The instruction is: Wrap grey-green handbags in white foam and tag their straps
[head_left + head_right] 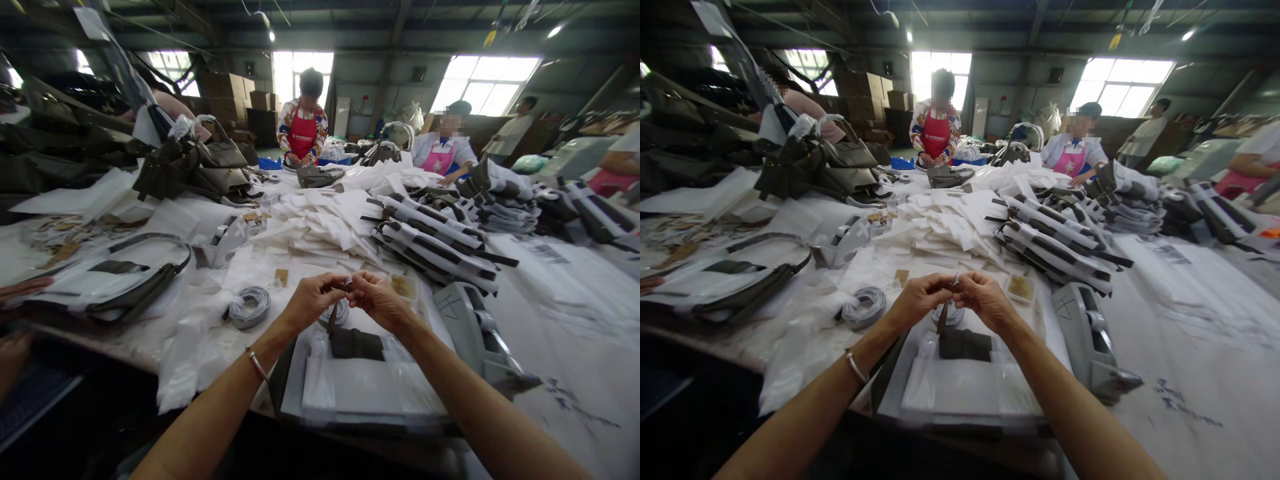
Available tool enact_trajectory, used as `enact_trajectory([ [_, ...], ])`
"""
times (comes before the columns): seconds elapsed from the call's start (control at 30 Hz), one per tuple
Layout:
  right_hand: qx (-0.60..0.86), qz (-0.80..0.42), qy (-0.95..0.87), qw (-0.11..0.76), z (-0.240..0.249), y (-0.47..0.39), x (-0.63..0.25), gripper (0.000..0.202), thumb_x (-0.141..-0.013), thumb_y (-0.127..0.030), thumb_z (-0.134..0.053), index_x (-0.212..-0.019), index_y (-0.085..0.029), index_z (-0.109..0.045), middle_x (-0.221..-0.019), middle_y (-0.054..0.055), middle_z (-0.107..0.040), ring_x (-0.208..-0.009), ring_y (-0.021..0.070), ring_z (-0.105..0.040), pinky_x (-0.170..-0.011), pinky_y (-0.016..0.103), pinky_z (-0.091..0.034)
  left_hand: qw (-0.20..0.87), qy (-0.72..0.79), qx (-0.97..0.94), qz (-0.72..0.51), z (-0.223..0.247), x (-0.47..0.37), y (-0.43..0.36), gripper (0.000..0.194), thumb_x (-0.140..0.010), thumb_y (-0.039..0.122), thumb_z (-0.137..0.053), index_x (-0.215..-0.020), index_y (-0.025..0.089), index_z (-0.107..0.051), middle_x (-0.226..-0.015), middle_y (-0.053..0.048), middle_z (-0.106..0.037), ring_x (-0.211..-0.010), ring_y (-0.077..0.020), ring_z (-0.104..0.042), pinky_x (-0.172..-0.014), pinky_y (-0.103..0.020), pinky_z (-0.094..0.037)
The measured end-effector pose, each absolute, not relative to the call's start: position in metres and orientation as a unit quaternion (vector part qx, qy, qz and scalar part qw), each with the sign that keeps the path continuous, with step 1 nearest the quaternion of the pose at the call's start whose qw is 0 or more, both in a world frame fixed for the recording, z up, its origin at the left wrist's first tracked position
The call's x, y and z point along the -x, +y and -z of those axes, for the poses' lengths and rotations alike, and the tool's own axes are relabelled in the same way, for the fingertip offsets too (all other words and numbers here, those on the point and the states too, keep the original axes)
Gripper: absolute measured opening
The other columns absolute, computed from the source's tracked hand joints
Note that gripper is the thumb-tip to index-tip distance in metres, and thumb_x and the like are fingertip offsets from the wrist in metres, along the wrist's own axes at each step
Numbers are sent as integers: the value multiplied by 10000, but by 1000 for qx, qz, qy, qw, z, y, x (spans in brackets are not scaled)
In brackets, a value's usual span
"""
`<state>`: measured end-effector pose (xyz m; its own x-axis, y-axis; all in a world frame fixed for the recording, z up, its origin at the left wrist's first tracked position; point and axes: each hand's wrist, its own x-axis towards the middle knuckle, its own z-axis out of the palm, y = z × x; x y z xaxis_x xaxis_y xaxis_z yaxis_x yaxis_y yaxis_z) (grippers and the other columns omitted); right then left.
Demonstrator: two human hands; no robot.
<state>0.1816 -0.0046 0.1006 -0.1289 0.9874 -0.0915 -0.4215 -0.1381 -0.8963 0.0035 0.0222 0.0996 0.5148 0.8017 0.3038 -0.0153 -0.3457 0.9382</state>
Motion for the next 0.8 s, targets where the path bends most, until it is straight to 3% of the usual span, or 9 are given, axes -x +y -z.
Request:
enact_trajectory([
  [0.1,391,-650,-385,525,-103,-5,-185,384,-622,-394,-920,-790,-146,-681,-723,18,-696,-599,108,-646,-545,196,-535,597,271,-631,-414,-93,-3,27,314,-775,328,-752,-1028,143,-731,-905,-62,-736,-685,-139,-629,-571,-213,-484],
  [0.23,435,-599,-405,538,-110,0,-198,389,-617,-410,-911,-800,-151,-687,-744,37,-703,-607,128,-652,-528,210,-536,692,275,-491,-452,-84,1,36,383,-676,348,-851,-958,130,-711,-881,-61,-729,-650,-106,-619,-552,-187,-496],
  [0.3,474,-521,-435,560,-117,6,-212,405,-619,-458,-893,-795,-159,-685,-742,41,-701,-610,146,-655,-528,232,-541,718,291,-431,-463,-82,5,41,423,-629,331,-889,-948,131,-697,-907,-72,-738,-666,-106,-642,-564,-179,-514],
  [0.4,563,-309,-518,564,-125,19,-239,396,-700,-533,-801,-817,-172,-688,-703,48,-692,-611,186,-656,-568,296,-550,733,311,-372,-477,-80,11,46,406,-617,282,-904,-919,126,-683,-883,-75,-741,-669,-111,-665,-552,-168,-523],
  [0.5,637,-83,-615,457,-123,31,-260,294,-785,-474,-717,-838,-185,-704,-725,61,-706,-676,223,-667,-684,352,-532,733,321,-351,-487,-78,15,49,337,-660,252,-880,-896,126,-674,-855,-66,-737,-649,-105,-664,-544,-168,-527],
  [0.57,655,-23,-663,361,-118,34,-262,224,-768,-403,-731,-845,-194,-720,-791,65,-726,-726,233,-671,-734,359,-505,730,324,-350,-490,-76,14,50,327,-671,258,-873,-891,128,-670,-847,-63,-735,-639,-103,-662,-552,-175,-535],
  [0.63,659,-64,-678,318,-113,32,-251,206,-762,-390,-738,-850,-204,-734,-825,55,-736,-739,224,-670,-725,337,-490,724,327,-352,-496,-75,13,49,355,-649,267,-887,-891,126,-668,-840,-64,-734,-641,-109,-664,-552,-181,-536],
  [0.8,566,-326,-689,314,-111,13,-193,258,-755,-428,-750,-899,-214,-763,-823,15,-740,-713,181,-656,-640,267,-475,693,330,-383,-514,-76,5,43,456,-567,312,-925,-890,119,-668,-797,-50,-722,-649,-125,-664,-561,-197,-525],
])
